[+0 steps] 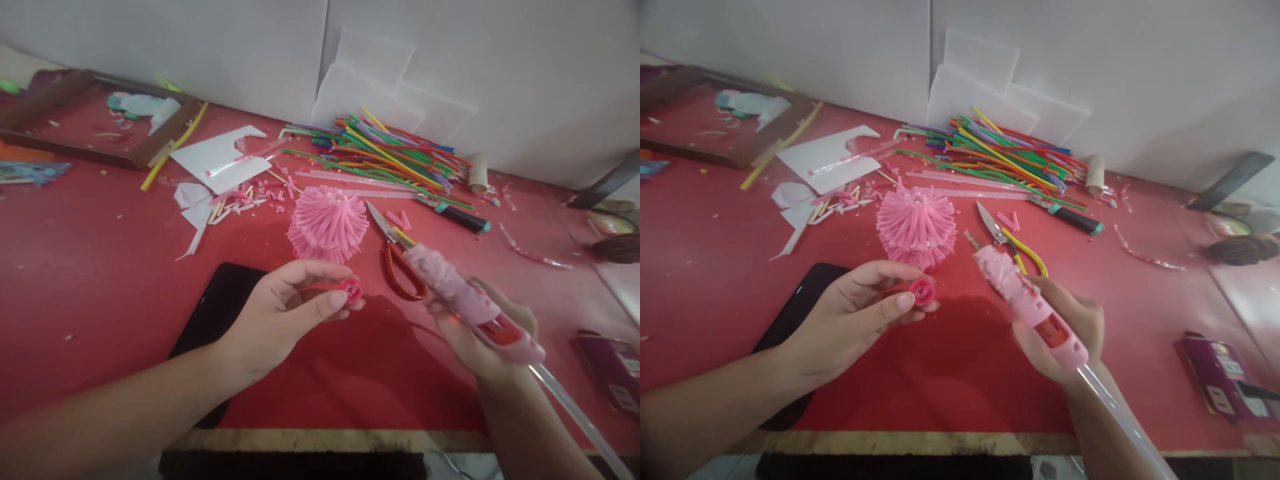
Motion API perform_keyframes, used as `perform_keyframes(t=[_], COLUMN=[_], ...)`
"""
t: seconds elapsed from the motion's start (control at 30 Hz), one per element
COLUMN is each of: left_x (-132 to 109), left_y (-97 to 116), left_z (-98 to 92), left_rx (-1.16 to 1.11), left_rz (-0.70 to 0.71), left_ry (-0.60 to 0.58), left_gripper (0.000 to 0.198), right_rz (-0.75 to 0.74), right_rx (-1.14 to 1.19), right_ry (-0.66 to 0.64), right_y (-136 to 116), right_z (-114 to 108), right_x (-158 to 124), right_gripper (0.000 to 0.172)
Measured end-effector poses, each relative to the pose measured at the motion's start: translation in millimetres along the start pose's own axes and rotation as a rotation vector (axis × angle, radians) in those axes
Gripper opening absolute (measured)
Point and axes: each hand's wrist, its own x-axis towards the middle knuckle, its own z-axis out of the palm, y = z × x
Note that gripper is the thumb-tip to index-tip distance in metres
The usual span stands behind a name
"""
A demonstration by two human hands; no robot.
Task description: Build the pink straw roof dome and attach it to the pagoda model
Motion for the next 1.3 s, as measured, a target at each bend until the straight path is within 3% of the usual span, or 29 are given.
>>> perform_keyframes(t=[0.1, 0.17, 0.3, 0.4, 0.5, 0.57, 0.63, 0.73, 0.8, 0.97, 1.3], left_x=[-0.6, -0.8, -0.4, 0.6, 1.3, 1.3, 0.6, -1.5, -3.2, -5.0, -2.0], left_y=[0.1, -0.2, -1.3, -1.6, -1.5, -1.5, -1.6, -2.2, -2.5, -1.9, -4.8], left_z=[0.1, -0.1, -1.2, -1.7, -1.5, -0.9, -0.3, 0.1, 0.0, 0.3, -2.4], left_rx=[-0.018, -0.017, -0.014, -0.016, -0.027, -0.031, -0.034, -0.044, -0.051, -0.066, -0.12], left_rz=[-0.006, -0.017, -0.048, -0.057, -0.068, -0.068, -0.067, -0.088, -0.123, -0.168, -0.192], left_ry=[-0.019, -0.025, -0.014, -0.004, -0.015, -0.022, -0.034, -0.069, -0.103, -0.129, -0.16], left_gripper=[0.014, 0.013, 0.015, 0.017, 0.017, 0.017, 0.016, 0.015, 0.015, 0.023, 0.015], right_rz=[0.063, 0.021, -0.088, -0.086, -0.052, 0.004, 0.023, -0.048, -0.082, -0.048, 0.1], right_rx=[-0.278, -0.371, -0.499, -0.543, -0.587, -0.6, -0.384, 0.029, 0.235, 0.618, 0.896], right_ry=[-0.004, -0.107, -0.147, -0.106, -0.059, 0.032, 0.113, -0.142, -0.282, -0.404, -0.383], right_y=[21.1, 46.1, 105.2, 126.1, 107.4, 75.4, 37.0, -12.1, -30.9, -40.4, -39.0], right_z=[-17.6, -32.3, -54.4, -59.1, -53.8, -44.4, -30.2, -4.6, 11.4, 36.0, 51.6], right_x=[-2.1, -7.1, -28.2, -40.6, -38.5, -30.0, -19.4, -4.7, 3.5, 19.2, 21.2], right_gripper=[0.036, 0.042, 0.044, 0.038, 0.038, 0.037, 0.031, 0.033, 0.039, 0.056, 0.045])
